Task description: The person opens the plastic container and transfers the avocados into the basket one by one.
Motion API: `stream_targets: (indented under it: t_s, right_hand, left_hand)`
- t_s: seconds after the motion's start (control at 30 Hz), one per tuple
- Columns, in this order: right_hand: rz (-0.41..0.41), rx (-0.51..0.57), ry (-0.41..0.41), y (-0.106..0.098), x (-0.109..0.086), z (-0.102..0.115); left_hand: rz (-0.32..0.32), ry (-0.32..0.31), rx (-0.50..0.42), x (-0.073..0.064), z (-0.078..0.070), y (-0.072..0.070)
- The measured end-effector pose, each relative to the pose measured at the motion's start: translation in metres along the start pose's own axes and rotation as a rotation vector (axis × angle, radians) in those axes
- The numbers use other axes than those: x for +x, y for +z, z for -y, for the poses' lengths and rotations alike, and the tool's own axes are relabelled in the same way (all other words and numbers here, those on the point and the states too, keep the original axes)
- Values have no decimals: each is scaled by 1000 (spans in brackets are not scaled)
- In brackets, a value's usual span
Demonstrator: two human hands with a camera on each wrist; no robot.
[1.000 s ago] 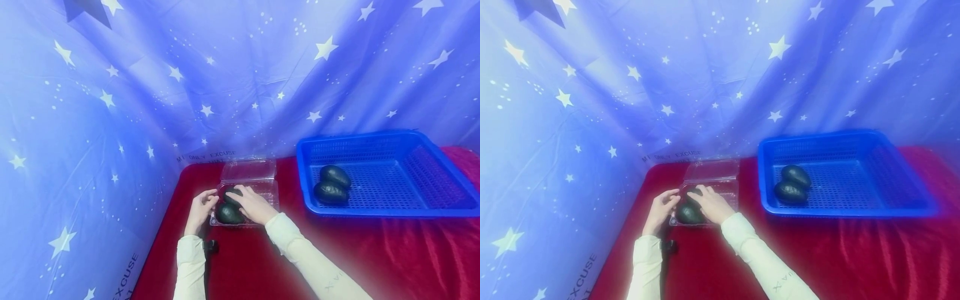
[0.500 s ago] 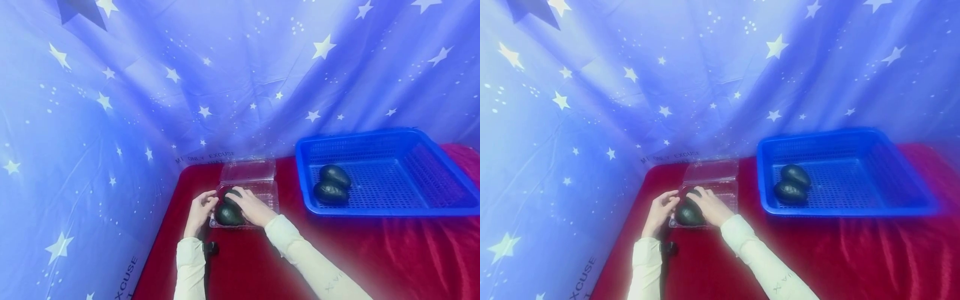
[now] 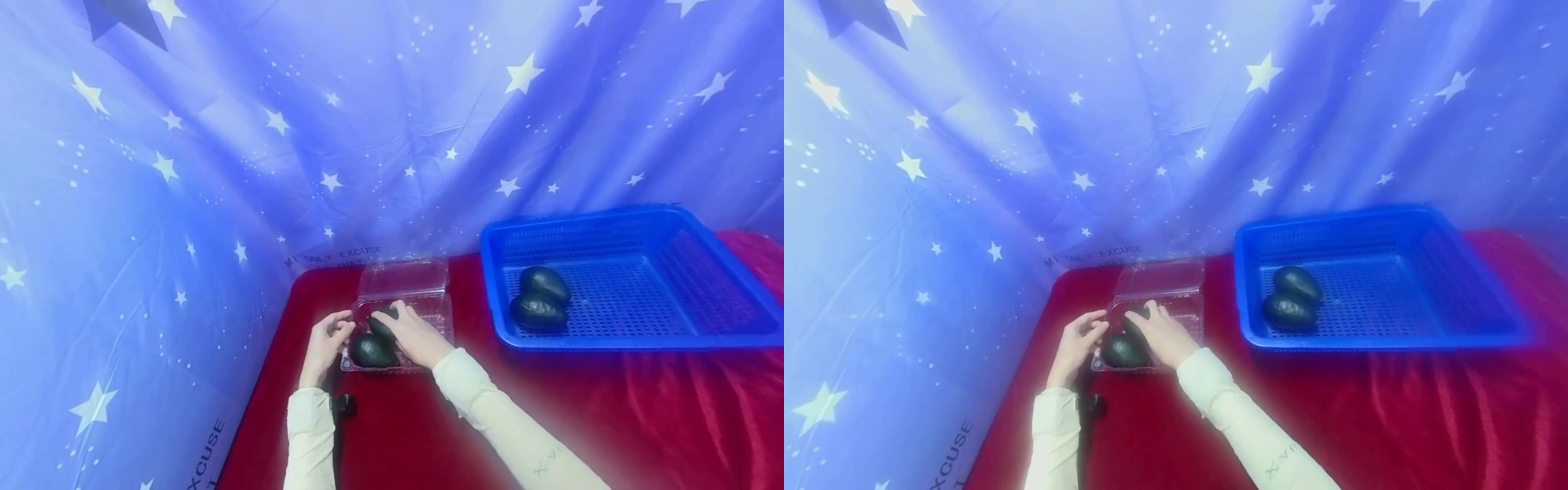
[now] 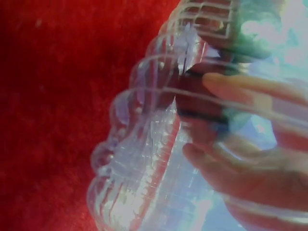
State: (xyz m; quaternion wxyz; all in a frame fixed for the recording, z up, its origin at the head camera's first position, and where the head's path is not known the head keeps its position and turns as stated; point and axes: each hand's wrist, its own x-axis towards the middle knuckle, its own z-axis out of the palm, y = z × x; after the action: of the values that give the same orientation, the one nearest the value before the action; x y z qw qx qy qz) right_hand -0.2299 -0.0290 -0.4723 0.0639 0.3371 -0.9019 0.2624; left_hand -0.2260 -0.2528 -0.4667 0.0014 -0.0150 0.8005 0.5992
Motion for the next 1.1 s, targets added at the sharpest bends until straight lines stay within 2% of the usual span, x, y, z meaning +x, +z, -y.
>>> stream_targets:
  t_s: [0.2, 0.47, 0.73, 1.1]
  right_hand:
    - [29, 1, 35, -6, -7, 3]
    - [24, 2, 32, -17, -15, 5]
    - [-14, 6, 25, -32, -23, 8]
    - [-57, 13, 71, -58, -39, 10]
  left_hand:
    - [-35, 14, 22, 2, 11, 1]
    - [-38, 32, 14, 1, 12, -3]
    - [9, 11, 17, -17, -23, -3]
    - [22, 15, -5, -18, -28, 2]
